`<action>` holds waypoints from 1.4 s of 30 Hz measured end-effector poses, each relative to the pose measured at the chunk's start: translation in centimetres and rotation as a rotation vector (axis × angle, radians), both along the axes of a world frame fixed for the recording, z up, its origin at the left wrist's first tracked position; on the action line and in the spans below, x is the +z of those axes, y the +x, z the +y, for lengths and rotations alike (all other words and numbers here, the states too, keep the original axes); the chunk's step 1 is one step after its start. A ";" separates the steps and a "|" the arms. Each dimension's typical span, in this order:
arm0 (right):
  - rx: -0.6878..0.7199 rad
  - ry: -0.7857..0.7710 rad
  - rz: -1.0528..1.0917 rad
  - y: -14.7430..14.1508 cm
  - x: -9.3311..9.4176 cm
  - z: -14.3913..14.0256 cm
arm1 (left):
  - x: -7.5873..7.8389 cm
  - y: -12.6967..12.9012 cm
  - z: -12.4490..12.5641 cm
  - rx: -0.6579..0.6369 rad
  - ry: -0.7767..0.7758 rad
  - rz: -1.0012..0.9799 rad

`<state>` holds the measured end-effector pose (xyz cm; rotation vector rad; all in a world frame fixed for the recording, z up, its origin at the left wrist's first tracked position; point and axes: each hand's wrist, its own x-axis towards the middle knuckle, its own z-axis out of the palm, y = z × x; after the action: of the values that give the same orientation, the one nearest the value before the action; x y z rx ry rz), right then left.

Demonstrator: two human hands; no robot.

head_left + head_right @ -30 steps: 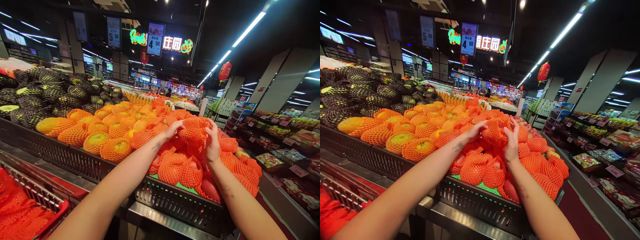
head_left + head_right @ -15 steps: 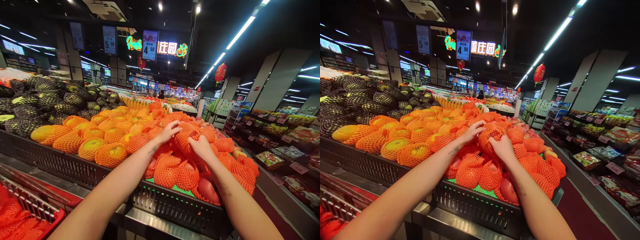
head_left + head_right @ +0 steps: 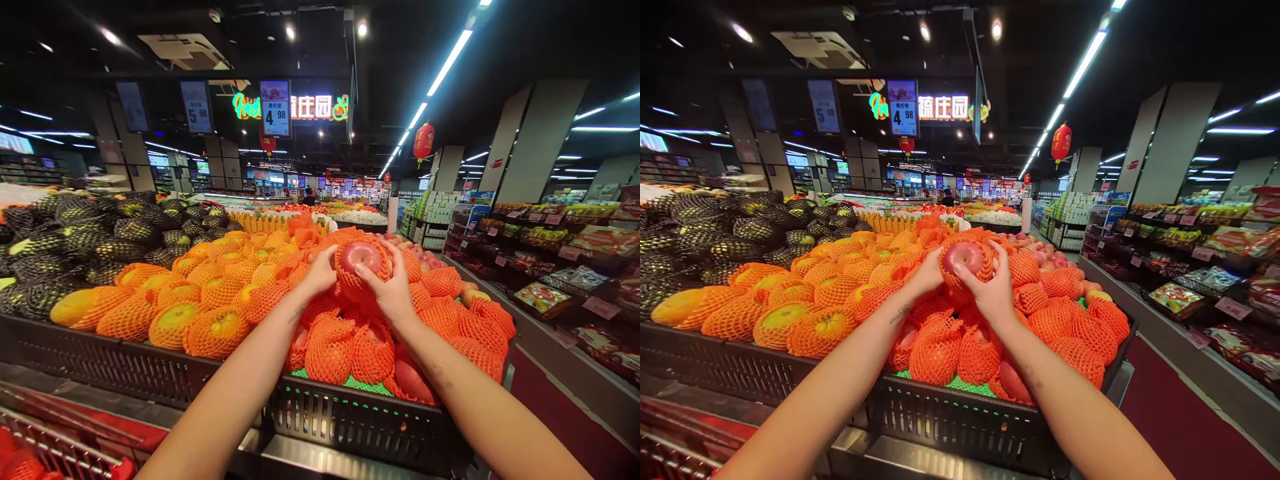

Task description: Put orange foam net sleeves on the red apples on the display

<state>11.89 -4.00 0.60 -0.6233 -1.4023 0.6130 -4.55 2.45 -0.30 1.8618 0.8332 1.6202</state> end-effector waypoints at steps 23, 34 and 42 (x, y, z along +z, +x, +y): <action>-0.165 0.180 -0.255 0.3 -0.6 -0.3 | 0.6 -0.8 -1.6 0.385 0.511 0.024; -0.198 0.132 -0.002 0.9 0.9 -0.4 | 1.6 -2.1 -1.9 0.310 0.657 0.370; -0.257 0.176 0.366 10.8 6.5 0.4 | 0.4 -5.2 0.7 0.992 -0.393 0.274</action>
<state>22.67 -3.58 7.14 -0.5103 -1.0012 0.3707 -9.73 3.10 0.12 1.4487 2.2608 1.5054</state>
